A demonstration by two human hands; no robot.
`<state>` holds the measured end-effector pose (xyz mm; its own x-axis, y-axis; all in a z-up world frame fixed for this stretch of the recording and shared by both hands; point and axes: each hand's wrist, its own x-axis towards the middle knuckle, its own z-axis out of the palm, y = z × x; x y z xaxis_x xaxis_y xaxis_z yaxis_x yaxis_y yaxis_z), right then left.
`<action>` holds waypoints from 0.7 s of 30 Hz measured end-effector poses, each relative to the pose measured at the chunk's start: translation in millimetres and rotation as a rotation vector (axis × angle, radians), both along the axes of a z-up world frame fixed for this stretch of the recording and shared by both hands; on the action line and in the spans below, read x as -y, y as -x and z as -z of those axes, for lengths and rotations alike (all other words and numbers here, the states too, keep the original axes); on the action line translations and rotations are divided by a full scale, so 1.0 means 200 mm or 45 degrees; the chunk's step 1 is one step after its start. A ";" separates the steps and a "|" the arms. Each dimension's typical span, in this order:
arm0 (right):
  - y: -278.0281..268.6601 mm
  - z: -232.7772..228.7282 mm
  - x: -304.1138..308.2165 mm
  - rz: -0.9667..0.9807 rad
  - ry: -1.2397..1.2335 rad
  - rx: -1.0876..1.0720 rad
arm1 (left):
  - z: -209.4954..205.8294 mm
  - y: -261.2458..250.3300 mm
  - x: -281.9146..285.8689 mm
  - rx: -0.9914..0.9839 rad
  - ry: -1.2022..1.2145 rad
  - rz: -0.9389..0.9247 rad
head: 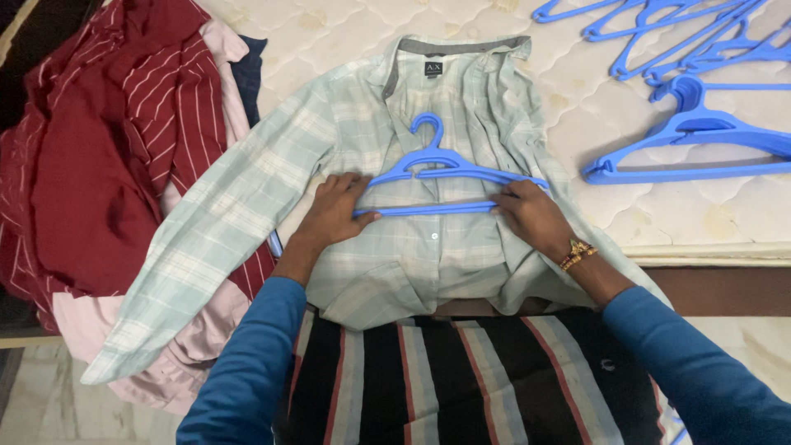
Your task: The person unfolds a light blue plaid shirt on a mattress, smooths it out, and then places a blue plastic hanger into the collar. The shirt remains on the mattress with the hanger inserted, not yet hung on a rack.
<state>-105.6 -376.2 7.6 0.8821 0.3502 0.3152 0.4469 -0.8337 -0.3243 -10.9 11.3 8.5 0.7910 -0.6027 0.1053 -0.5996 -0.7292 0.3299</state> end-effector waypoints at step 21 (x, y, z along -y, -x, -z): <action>0.07 -0.10 -0.03 0.155 0.024 0.061 | 0.00 -0.07 0.03 -0.137 0.027 -0.029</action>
